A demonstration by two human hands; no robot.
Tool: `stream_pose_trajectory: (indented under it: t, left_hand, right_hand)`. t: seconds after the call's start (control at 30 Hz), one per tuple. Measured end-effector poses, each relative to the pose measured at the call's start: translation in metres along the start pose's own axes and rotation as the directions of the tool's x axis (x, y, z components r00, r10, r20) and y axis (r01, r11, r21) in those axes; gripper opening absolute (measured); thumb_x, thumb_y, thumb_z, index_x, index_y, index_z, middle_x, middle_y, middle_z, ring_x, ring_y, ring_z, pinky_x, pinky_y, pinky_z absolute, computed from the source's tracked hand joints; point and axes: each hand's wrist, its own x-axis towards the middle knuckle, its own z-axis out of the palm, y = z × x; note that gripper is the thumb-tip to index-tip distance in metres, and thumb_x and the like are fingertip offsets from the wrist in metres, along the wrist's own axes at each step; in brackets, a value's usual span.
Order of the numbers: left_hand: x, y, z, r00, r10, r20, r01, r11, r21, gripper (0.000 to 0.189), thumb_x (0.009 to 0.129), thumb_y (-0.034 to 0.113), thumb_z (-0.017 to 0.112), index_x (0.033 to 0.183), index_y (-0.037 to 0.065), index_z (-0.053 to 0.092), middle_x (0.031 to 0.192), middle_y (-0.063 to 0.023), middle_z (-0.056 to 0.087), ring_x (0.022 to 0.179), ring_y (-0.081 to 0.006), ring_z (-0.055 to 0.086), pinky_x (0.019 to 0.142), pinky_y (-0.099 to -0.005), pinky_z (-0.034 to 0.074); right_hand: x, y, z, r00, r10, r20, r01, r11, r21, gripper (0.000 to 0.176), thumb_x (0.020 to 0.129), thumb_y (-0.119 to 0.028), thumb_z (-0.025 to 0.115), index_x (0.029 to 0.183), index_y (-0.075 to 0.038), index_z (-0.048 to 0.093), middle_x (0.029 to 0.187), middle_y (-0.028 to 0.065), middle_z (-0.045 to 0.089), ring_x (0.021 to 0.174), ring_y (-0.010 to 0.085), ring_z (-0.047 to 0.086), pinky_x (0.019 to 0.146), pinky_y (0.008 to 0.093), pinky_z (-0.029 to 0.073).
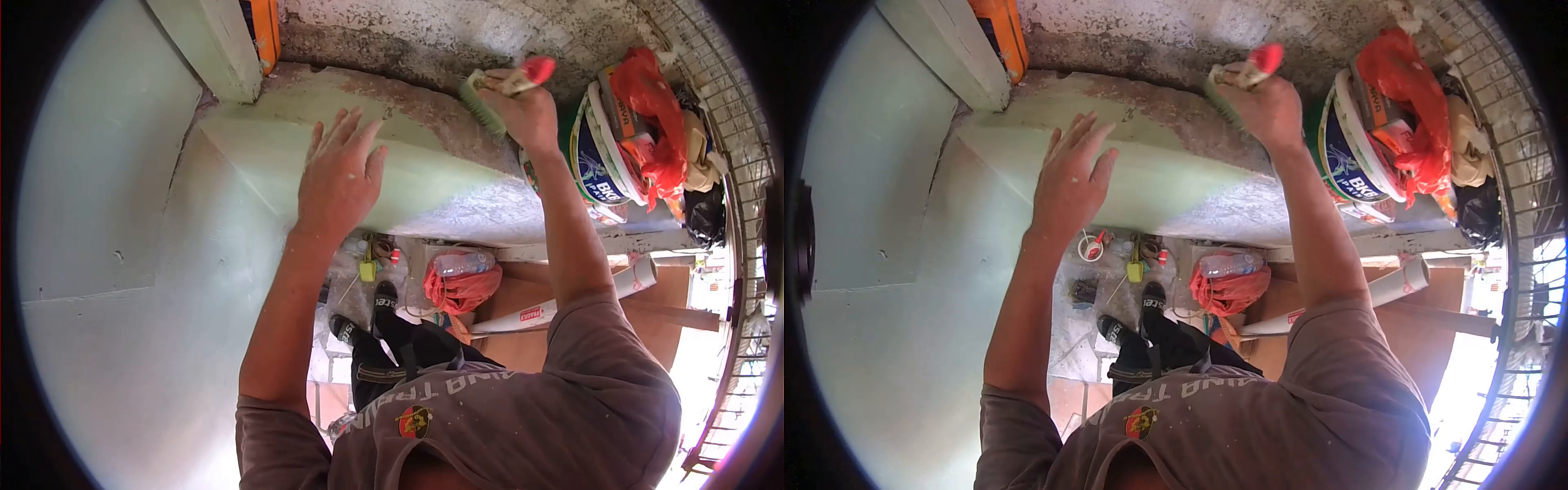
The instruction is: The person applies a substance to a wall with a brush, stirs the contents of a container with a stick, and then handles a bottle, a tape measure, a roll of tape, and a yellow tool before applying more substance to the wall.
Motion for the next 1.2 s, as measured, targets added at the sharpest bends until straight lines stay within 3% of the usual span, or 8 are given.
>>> stream_pose_trajectory:
  t: [0.17, 0.27, 0.37, 0.47, 0.6, 0.7, 1.03, 1.2]
  left_hand:
    - [-0.017, 0.011, 0.0, 1.0, 0.01, 0.021, -0.009, 0.999, -0.044, 0.038, 0.099, 0.021, 0.061, 0.134, 0.005, 0.061, 0.145, -0.0204, 0.056, 0.142, -0.0371, 0.046, 0.121, -0.0517, 0.032]
    - [-0.022, 0.013, -0.002, 0.999, 0.025, 0.019, -0.024, 0.998, -0.051, 0.038, 0.099, 0.021, 0.061, 0.134, 0.005, 0.061, 0.144, -0.0209, 0.057, 0.141, -0.0371, 0.047, 0.121, -0.0515, 0.032]
    - [-0.025, 0.009, 0.0, 1.0, 0.01, -0.004, -0.01, 0.999, -0.051, 0.037, 0.099, 0.021, 0.061, 0.133, 0.006, 0.061, 0.143, -0.0203, 0.058, 0.141, -0.0372, 0.048, 0.121, -0.0517, 0.032]
    - [-0.035, 0.01, -0.001, 0.999, 0.001, -0.036, -0.004, 0.996, -0.087, 0.037, 0.098, 0.02, 0.062, 0.133, 0.007, 0.062, 0.142, -0.0201, 0.059, 0.139, -0.0373, 0.049, 0.12, -0.0519, 0.033]
    - [-0.085, 0.008, 0.005, 0.993, -0.111, -0.046, 0.101, 0.977, -0.187, 0.036, 0.097, 0.017, 0.063, 0.132, 0.007, 0.062, 0.14, -0.0203, 0.061, 0.135, -0.0379, 0.053, 0.119, -0.0521, 0.035]
    - [-0.148, -0.001, 0.015, 0.957, -0.288, -0.023, 0.272, 0.926, -0.262, 0.033, 0.097, 0.013, 0.062, 0.129, 0.005, 0.064, 0.137, -0.0208, 0.062, 0.129, -0.0389, 0.059, 0.115, -0.0487, 0.04]
    - [-0.395, -0.011, 0.013, 0.493, -0.854, -0.167, 0.815, 0.52, -0.255, 0.033, 0.097, 0.014, 0.063, 0.128, 0.003, 0.067, 0.128, -0.0215, 0.068, 0.122, -0.0357, 0.065, 0.103, -0.0401, 0.05]
    - [-0.504, 0.002, -0.003, 0.289, -0.913, -0.288, 0.928, 0.341, -0.151, 0.032, 0.097, 0.016, 0.063, 0.126, 0.004, 0.068, 0.122, -0.0239, 0.069, 0.116, -0.0397, 0.066, 0.098, -0.042, 0.052]
  right_hand:
    - [-0.002, -0.004, 0.0, 1.0, -0.006, 0.028, 0.017, 0.905, -0.425, 0.031, 0.084, -0.028, 0.081, 0.11, -0.012, 0.078, 0.098, 0.0129, 0.077, 0.089, 0.0257, 0.075, 0.08, 0.0365, 0.057]
    - [-0.01, -0.001, 0.002, 0.996, -0.075, -0.042, 0.08, 0.987, 0.14, 0.028, 0.085, -0.022, 0.08, 0.11, -0.01, 0.078, 0.096, 0.0123, 0.078, 0.085, 0.0222, 0.075, 0.079, 0.0347, 0.057]
    - [-0.037, -0.023, -0.003, 0.994, -0.103, 0.024, 0.097, 0.981, 0.165, 0.031, 0.086, -0.013, 0.08, 0.115, -0.004, 0.075, 0.095, 0.0098, 0.078, 0.085, 0.017, 0.073, 0.078, 0.0302, 0.055]
    - [-0.061, -0.042, -0.005, 0.999, 0.036, -0.019, -0.018, 0.807, 0.59, 0.035, 0.086, -0.005, 0.079, 0.119, 0.004, 0.071, 0.1, 0.0085, 0.077, 0.089, 0.013, 0.07, 0.08, 0.0261, 0.054]
    - [-0.099, -0.066, -0.001, 0.995, 0.06, 0.081, -0.101, 0.651, 0.753, 0.033, 0.092, -0.008, 0.074, 0.121, 0.006, 0.069, 0.109, 0.0124, 0.075, 0.097, 0.0148, 0.068, 0.09, 0.0281, 0.052]
    - [-0.134, -0.069, 0.034, 0.919, 0.169, 0.355, -0.394, 0.398, 0.829, 0.035, 0.093, -0.012, 0.073, 0.122, 0.008, 0.066, 0.112, 0.0152, 0.074, 0.102, 0.0187, 0.069, 0.096, 0.0319, 0.052]
    - [-0.226, -0.088, 0.158, 0.489, -0.065, 0.87, -0.865, 0.093, 0.493, 0.039, 0.094, -0.015, 0.065, 0.125, 0.008, 0.064, 0.124, 0.0167, 0.068, 0.116, 0.0256, 0.064, 0.105, 0.0407, 0.049]
    - [-0.288, -0.103, 0.195, 0.272, -0.14, 0.952, -0.927, 0.227, 0.298, 0.038, 0.095, -0.015, 0.062, 0.126, 0.008, 0.063, 0.124, 0.0164, 0.067, 0.115, 0.0249, 0.065, 0.103, 0.0393, 0.051]
